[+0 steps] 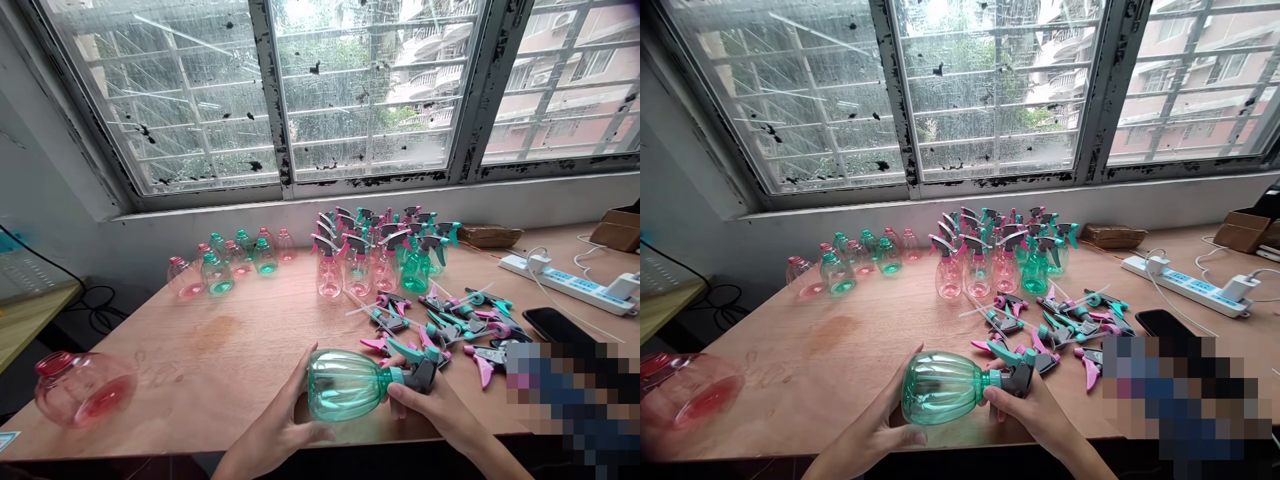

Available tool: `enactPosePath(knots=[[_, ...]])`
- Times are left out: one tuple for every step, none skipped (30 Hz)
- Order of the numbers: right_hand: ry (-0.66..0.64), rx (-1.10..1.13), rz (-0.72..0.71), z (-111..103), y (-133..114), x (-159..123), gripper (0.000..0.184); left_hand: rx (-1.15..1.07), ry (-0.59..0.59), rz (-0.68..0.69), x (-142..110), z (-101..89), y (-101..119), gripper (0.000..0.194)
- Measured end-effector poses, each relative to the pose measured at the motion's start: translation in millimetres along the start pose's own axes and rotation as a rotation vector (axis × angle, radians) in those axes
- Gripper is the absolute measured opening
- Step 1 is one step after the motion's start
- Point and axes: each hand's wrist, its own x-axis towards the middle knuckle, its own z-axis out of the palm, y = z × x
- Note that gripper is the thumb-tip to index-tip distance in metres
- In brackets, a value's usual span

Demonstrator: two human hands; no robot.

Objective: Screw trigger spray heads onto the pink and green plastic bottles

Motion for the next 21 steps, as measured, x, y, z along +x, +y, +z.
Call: enactPosePath(knots=[[0.005, 0.002, -0.002, 0.1, -0.3, -0.2, 0.039, 0.001, 0.008, -0.002, -0.6, -0.2, 0.7, 0.108], [0.01, 0.003, -0.002, 0.3, -0.8, -0.5, 0.039, -0.001, 0.009, 0.001, -1.1, -0.6, 1.2, 0.109], [0.014, 0.003, -0.002, 0.6, -1.3, -0.7, 0.039, -0.004, 0.008, 0.01, -1.6, -1.1, 1.5, 0.109], [0.016, 0.002, -0.003, 0.9, -1.9, -0.8, 0.039, -0.008, 0.007, 0.02, -2.0, -1.5, 1.6, 0.108], [0.015, 0.002, -0.003, 1.4, -2.6, -0.9, 0.039, -0.012, 0.007, 0.03, -2.2, -1.9, 1.6, 0.106], [0.014, 0.002, -0.005, 1.8, -3.4, -0.8, 0.039, -0.012, 0.011, 0.037, -2.2, -2.2, 1.6, 0.103], [0.016, 0.0, -0.007, 2.4, -4.3, -0.6, 0.04, -0.008, 0.017, 0.037, -2.1, -2.3, 1.6, 0.101], [0.021, -0.002, -0.008, 3.0, -5.3, -0.3, 0.04, 0.001, 0.024, 0.03, -1.9, -2.2, 1.7, 0.099], [0.028, -0.003, -0.009, 3.6, -6.3, 0.0, 0.04, 0.014, 0.03, 0.02, -1.6, -1.9, 1.9, 0.1], [0.037, 0.0, -0.01, 4.2, -7.2, 0.3, 0.041, 0.029, 0.034, 0.009, -1.4, -1.4, 2.2, 0.102], [0.045, 0.007, -0.01, 4.7, -8.0, 0.6, 0.042, 0.044, 0.039, 0.0, -1.2, -0.6, 2.5, 0.104], [0.049, 0.016, -0.012, 5.1, -8.6, 0.8, 0.042, 0.057, 0.048, -0.005, -1.1, 0.2, 2.7, 0.106], [0.049, 0.024, -0.013, 5.3, -8.8, 0.9, 0.042, 0.062, 0.057, -0.006, -1.0, 1.1, 2.8, 0.107], [0.046, 0.03, -0.017, 5.3, -8.6, 1.1, 0.041, 0.059, 0.064, -0.006, -1.1, 1.9, 2.7, 0.107], [0.044, 0.031, -0.019, 5.0, -8.0, 1.2, 0.041, 0.052, 0.066, -0.006, -1.1, 2.6, 2.3, 0.107], [0.043, 0.029, -0.018, 4.4, -7.0, 1.4, 0.04, 0.046, 0.066, -0.004, -1.2, 3.0, 1.6, 0.105], [0.04, 0.027, -0.015, 3.5, -5.7, 1.6, 0.04, 0.043, 0.063, -0.002, -1.2, 3.2, 0.9, 0.103], [0.033, 0.025, -0.01, 2.6, -4.3, 1.8, 0.04, 0.045, 0.06, 0.002, -1.2, 3.2, 0.0, 0.101], [0.023, 0.023, -0.004, 1.6, -2.8, 2.0, 0.04, 0.052, 0.058, 0.009, -1.2, 3.0, -0.8, 0.099], [0.014, 0.022, -0.001, 0.7, -1.5, 2.2, 0.04, 0.062, 0.061, 0.019, -1.0, 2.6, -1.6, 0.098], [0.003, 0.021, 0.003, -0.1, -0.3, 2.4, 0.04, 0.069, 0.066, 0.028, -0.8, 2.3, -2.1, 0.097]])
